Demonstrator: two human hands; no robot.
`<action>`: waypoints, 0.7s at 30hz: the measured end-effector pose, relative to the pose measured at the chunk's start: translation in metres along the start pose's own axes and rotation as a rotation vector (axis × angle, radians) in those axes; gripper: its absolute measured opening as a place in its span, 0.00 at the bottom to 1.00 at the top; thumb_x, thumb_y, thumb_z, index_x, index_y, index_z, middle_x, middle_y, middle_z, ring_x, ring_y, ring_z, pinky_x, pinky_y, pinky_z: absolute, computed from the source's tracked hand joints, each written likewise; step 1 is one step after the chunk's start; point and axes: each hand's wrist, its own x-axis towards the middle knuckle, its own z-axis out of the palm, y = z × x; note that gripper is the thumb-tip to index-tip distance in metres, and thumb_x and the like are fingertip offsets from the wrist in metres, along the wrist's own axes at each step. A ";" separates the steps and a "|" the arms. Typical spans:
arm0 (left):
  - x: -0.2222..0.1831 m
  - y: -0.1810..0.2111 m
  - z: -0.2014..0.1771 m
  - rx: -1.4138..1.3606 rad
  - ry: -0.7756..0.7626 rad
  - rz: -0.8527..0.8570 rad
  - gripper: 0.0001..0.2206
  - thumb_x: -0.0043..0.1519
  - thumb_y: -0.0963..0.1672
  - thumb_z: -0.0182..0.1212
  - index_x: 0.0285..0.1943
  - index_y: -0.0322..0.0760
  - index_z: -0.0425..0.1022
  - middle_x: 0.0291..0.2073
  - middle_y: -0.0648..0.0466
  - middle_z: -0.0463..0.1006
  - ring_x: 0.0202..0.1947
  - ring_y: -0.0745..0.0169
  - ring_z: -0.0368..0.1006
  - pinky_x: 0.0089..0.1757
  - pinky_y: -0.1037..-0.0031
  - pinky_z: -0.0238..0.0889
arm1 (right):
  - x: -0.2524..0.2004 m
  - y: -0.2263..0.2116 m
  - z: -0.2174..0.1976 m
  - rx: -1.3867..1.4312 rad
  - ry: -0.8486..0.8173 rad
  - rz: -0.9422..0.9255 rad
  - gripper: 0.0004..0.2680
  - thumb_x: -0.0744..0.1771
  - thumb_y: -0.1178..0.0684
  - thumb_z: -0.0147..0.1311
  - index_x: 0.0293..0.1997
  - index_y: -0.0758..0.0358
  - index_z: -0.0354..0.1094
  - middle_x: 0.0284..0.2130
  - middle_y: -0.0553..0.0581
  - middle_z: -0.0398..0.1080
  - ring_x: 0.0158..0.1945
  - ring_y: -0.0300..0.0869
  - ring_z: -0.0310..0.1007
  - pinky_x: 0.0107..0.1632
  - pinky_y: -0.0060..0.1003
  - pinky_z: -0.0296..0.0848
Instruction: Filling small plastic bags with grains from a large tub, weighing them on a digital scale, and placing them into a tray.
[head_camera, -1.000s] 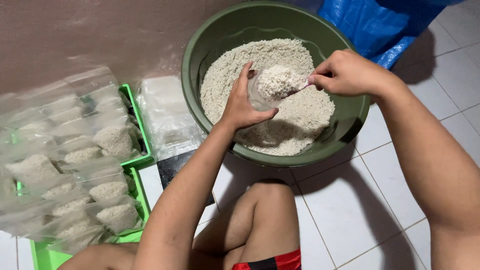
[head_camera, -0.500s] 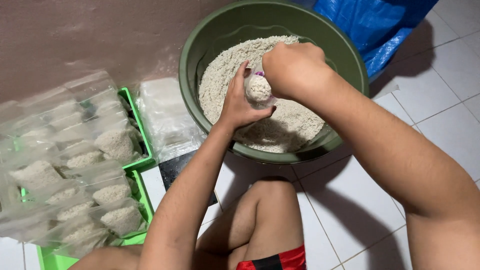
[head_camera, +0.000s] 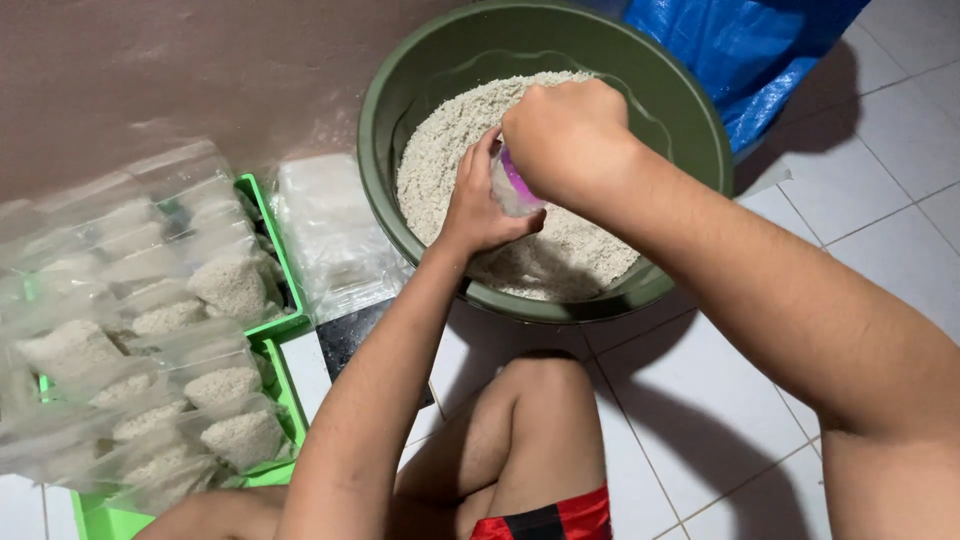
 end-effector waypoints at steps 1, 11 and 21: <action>-0.001 0.002 -0.002 -0.002 -0.005 0.006 0.53 0.40 0.53 0.76 0.72 0.34 0.48 0.65 0.41 0.59 0.66 0.41 0.56 0.63 0.57 0.52 | -0.011 0.006 -0.013 0.002 0.000 0.008 0.08 0.64 0.59 0.49 0.36 0.49 0.76 0.36 0.50 0.74 0.40 0.50 0.78 0.32 0.41 0.74; -0.021 0.020 -0.033 -0.029 0.111 0.046 0.48 0.42 0.48 0.78 0.71 0.37 0.50 0.63 0.42 0.63 0.60 0.48 0.66 0.55 0.62 0.66 | -0.058 0.111 -0.001 0.116 -0.176 0.181 0.11 0.66 0.51 0.46 0.33 0.67 0.76 0.26 0.64 0.75 0.29 0.52 0.74 0.31 0.45 0.72; -0.020 0.016 -0.028 -0.110 0.123 0.067 0.52 0.36 0.47 0.81 0.72 0.40 0.53 0.55 0.43 0.69 0.59 0.42 0.68 0.59 0.52 0.60 | 0.074 0.077 0.281 0.360 -0.310 -0.010 0.09 0.62 0.53 0.52 0.40 0.61 0.77 0.39 0.65 0.77 0.45 0.61 0.78 0.43 0.63 0.75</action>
